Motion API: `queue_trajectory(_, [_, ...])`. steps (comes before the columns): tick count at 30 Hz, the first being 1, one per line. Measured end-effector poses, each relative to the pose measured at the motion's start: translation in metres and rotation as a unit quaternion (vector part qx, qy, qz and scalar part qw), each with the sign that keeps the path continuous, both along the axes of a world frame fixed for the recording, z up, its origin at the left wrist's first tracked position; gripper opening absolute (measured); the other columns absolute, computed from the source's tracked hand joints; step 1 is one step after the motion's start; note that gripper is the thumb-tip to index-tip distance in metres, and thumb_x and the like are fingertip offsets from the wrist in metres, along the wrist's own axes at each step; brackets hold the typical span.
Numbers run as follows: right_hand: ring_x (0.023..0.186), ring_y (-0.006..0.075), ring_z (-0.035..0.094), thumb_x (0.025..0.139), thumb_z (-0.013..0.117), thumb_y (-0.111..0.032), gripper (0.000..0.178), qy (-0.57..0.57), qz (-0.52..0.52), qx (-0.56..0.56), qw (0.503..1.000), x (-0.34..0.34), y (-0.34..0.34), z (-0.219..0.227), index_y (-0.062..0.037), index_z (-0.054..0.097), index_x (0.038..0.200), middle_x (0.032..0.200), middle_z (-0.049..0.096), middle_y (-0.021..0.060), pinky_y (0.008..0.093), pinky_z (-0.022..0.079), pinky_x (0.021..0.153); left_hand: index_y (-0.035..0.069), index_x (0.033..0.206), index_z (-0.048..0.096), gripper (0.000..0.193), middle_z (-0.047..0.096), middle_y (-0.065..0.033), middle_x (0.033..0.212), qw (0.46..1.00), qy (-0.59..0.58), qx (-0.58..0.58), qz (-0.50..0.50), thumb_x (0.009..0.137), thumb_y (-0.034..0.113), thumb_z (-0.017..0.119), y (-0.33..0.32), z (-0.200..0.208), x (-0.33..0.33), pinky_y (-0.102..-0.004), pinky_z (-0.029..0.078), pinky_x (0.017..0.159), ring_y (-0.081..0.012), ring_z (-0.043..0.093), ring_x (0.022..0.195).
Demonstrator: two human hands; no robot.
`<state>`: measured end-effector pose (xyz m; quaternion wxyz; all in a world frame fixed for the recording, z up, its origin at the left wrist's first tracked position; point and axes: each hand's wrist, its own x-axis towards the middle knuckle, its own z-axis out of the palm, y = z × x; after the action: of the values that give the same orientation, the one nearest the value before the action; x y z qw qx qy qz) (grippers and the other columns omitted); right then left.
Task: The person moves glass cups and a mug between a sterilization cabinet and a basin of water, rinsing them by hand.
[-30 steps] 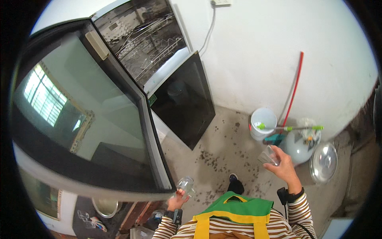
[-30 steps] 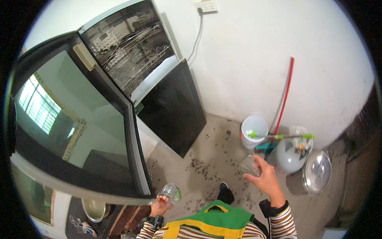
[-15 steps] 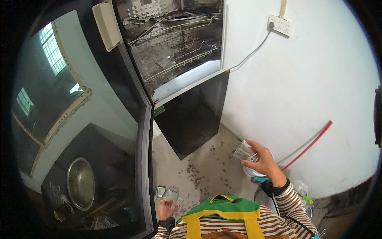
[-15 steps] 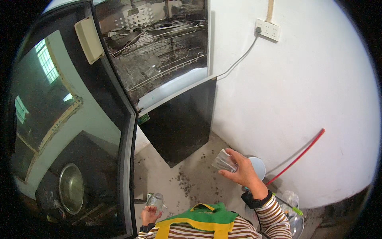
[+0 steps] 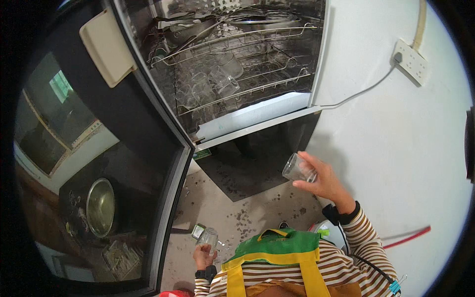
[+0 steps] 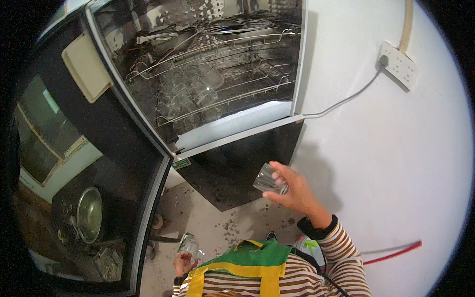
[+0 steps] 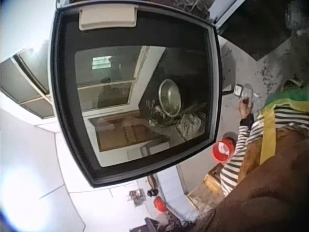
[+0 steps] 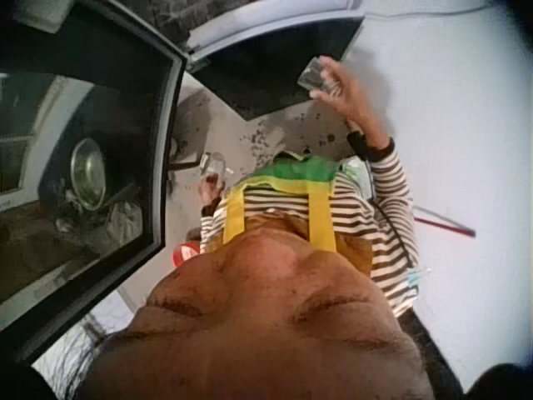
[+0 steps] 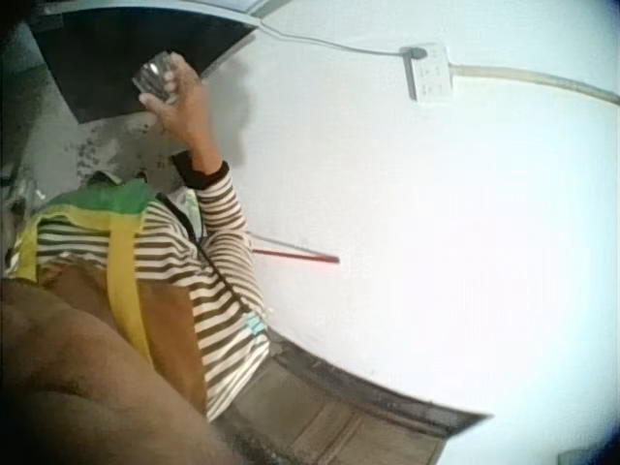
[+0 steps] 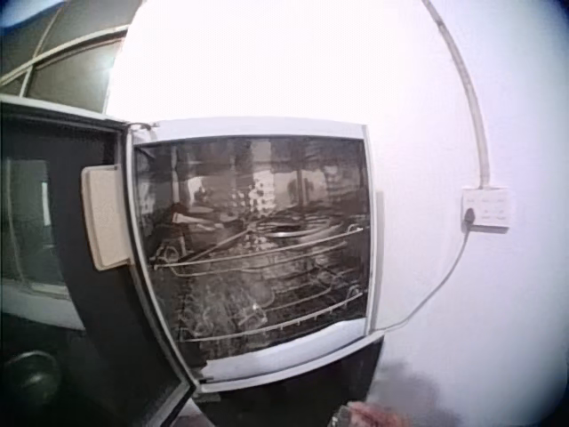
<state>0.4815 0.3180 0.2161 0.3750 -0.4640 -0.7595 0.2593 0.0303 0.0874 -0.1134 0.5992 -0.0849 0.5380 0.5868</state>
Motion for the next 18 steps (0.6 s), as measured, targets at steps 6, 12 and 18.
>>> queue_trajectory(6, [0.084,0.0170,0.062,0.070,0.086,-0.020,0.076,0.017,0.096,0.063,0.993,0.012,0.110,0.037,-0.0035,0.051,0.135,0.099,0.063,0.0129,0.0292,0.053,0.075,0.019,0.087,0.057,0.020,0.065,0.0014,0.087,0.996,0.069,0.020,0.056,0.097,0.033,0.049,0.038,0.054,0.067,-0.0496,0.044,0.079,-0.0174,0.060,0.091])
queue_trajectory(12, [0.092,0.0202,0.063,0.071,0.085,-0.022,0.075,-0.001,0.147,0.118,0.982,-0.015,0.212,0.072,-0.0004,0.050,0.134,0.105,0.064,0.0136,0.0317,0.051,0.083,0.020,0.085,0.057,0.020,0.063,0.0029,0.084,0.993,0.045,0.016,0.110,0.096,0.035,0.050,0.042,0.039,0.072,-0.0511,0.042,0.080,-0.0162,0.060,0.090])
queue_trajectory(18, [0.087,0.0202,0.060,0.071,0.084,-0.021,0.071,-0.041,0.163,0.145,0.975,-0.055,0.305,0.086,-0.0003,0.052,0.131,0.100,0.064,0.0138,0.0328,0.051,0.081,0.019,0.086,0.055,0.011,0.062,0.0022,0.085,0.986,0.064,-0.065,0.142,0.092,0.026,0.049,0.072,0.020,0.064,-0.0493,0.041,0.074,-0.0169,0.059,0.087])
